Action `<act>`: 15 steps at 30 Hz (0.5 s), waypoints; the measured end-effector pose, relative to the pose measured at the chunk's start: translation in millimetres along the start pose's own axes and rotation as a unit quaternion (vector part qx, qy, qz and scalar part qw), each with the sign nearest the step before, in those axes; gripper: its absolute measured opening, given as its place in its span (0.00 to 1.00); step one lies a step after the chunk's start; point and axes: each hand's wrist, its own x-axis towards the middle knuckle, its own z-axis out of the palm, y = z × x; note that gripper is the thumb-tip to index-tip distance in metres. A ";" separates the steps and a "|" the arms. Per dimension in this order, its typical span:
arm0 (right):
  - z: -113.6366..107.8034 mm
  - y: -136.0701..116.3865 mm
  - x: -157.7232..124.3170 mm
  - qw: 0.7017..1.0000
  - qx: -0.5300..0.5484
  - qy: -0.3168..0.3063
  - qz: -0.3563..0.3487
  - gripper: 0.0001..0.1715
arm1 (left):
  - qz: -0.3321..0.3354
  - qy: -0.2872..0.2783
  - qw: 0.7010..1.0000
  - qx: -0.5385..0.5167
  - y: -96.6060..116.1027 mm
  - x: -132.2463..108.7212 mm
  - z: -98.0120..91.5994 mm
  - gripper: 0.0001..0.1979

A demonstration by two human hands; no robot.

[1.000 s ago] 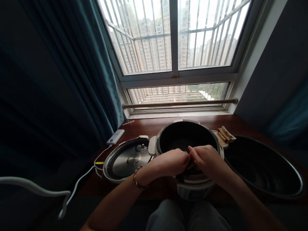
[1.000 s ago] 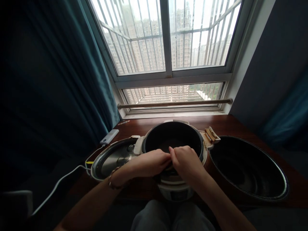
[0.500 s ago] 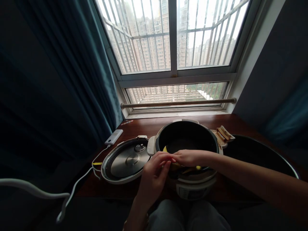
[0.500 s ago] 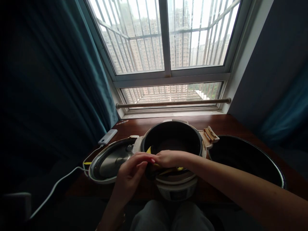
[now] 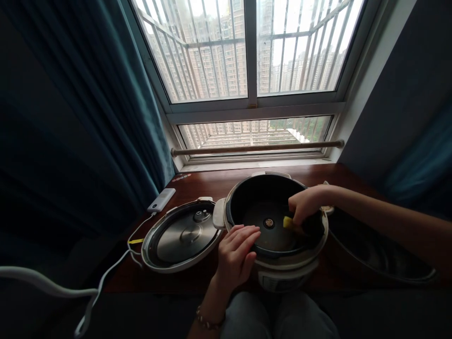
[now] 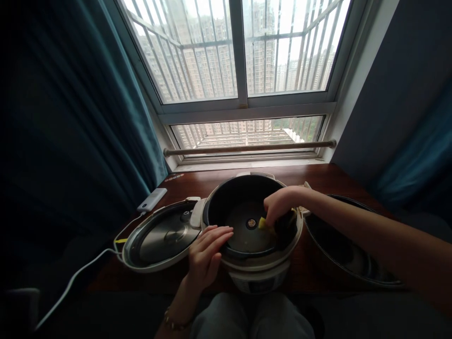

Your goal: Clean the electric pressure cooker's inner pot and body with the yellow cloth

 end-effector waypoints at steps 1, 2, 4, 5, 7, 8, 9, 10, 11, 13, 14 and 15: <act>-6.5 2.6 3.3 0.998 -0.039 0.052 0.027 0.15 | 0.012 -0.003 1.000 0.007 -0.7 -0.5 0.9 0.18; -12.4 3.4 7.2 0.990 -0.072 0.113 0.049 0.15 | 0.014 0.000 1.000 0.010 -0.9 -0.5 1.5 0.18; -20.7 1.2 17.3 0.964 -0.124 0.226 0.057 0.16 | 0.010 0.008 1.000 0.008 -0.4 0.8 2.5 0.17; -22.7 -1.1 23.8 0.953 -0.145 0.264 0.040 0.16 | 0.008 0.015 1.000 0.009 0.1 1.5 3.0 0.17; -21.7 -6.0 40.1 0.937 -0.169 0.305 -0.017 0.14 | 0.007 0.030 0.999 0.015 1.1 2.6 4.0 0.16; -18.9 -7.8 49.4 0.936 -0.161 0.310 -0.045 0.14 | 0.008 0.037 0.999 0.020 1.5 2.8 4.6 0.16; -15.0 -9.2 59.2 0.938 -0.139 0.310 -0.065 0.14 | 0.010 0.042 0.999 0.023 1.7 2.9 5.1 0.15; -10.3 -9.9 69.0 0.942 -0.109 0.308 -0.078 0.14 | 0.009 0.045 0.999 0.026 1.8 2.9 5.5 0.15; -5.3 -10.2 78.3 0.946 -0.078 0.301 -0.086 0.14 | 0.010 0.047 0.998 0.028 1.8 2.8 5.7 0.15; 4.0 -9.8 94.1 0.955 -0.027 0.280 -0.092 0.12 | 0.008 0.049 0.998 0.028 1.7 2.5 6.0 0.15; 7.9 -9.5 99.9 0.958 -0.008 0.272 -0.093 0.10 | 0.007 0.048 0.998 0.027 1.5 2.4 6.2 0.14; 11.2 -9.1 104.2 0.960 0.007 0.265 -0.091 0.07 | 0.007 0.048 0.998 0.026 1.3 2.2 6.3 0.14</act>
